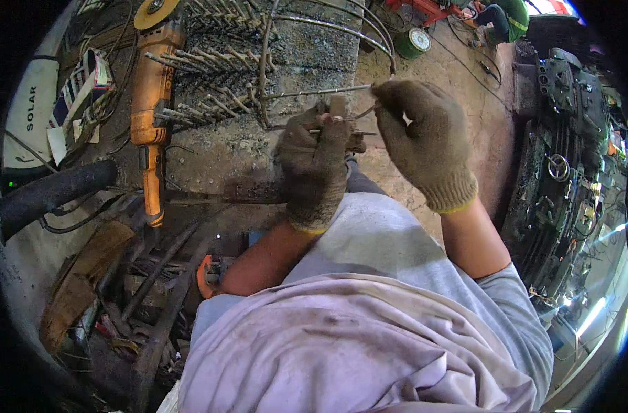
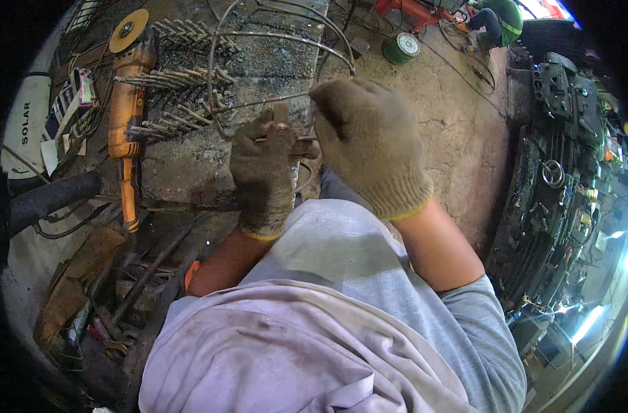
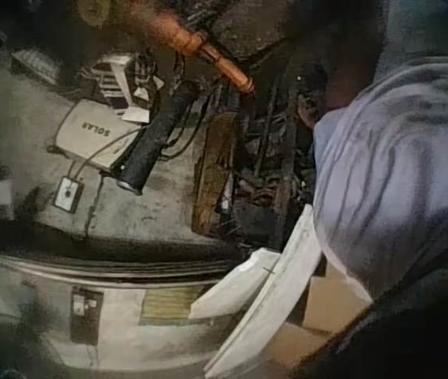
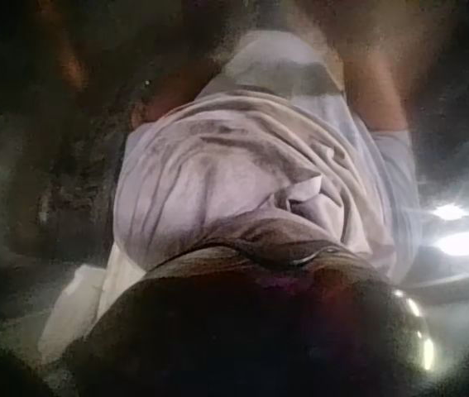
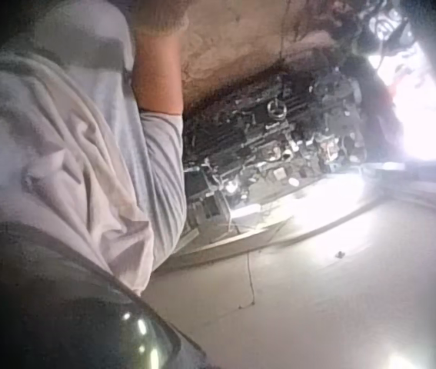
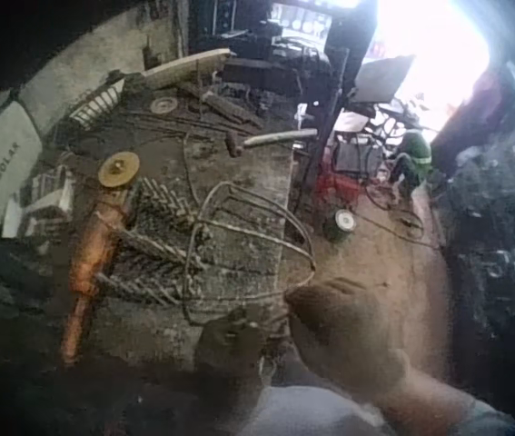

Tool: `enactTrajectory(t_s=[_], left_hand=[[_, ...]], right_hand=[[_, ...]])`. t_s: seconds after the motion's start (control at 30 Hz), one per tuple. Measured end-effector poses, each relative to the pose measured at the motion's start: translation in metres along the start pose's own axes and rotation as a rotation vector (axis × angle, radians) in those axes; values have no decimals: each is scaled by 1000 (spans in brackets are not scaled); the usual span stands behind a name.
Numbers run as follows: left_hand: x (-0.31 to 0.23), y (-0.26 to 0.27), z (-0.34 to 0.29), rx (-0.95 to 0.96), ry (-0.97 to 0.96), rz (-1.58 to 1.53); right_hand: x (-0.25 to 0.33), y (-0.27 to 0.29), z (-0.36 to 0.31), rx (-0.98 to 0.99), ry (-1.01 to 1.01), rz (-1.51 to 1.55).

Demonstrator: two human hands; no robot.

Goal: The person joins metal rods together and secures them using a handheld tool to bend wire or fasteners around the joints, while working in a metal fabrication shop environment.

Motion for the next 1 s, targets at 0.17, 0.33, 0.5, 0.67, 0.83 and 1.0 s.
enactTrajectory(t_s=[0.17,0.33,0.5,0.67,0.83,1.0], left_hand=[[-4,-9,2,38,-7,-8],[-9,-11,4,37,-22,89],[-11,-13,1,-7,-14,29],[-2,-11,4,-5,26,11],[-6,-5,6,2,-288,388],[9,2,11,2,-580,508]], right_hand=[[-4,-5,-7,-69,-94,-3],[-10,-6,-8,-80,6,-22],[-5,-4,-4,-76,-8,-14],[-3,-8,-4,-72,7,-33],[0,-13,-3,-57,54,-53],[0,-17,-6,-48,65,-74]])
Point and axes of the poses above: each hand's wrist, its own z-axis towards the middle knuckle, its own y-axis out of the back of the hand, x = y × z, the point moved 1 cm from there along z, towards the middle knuckle, and after that the axes turned 15 degrees about -x, right-handed, at the moved point
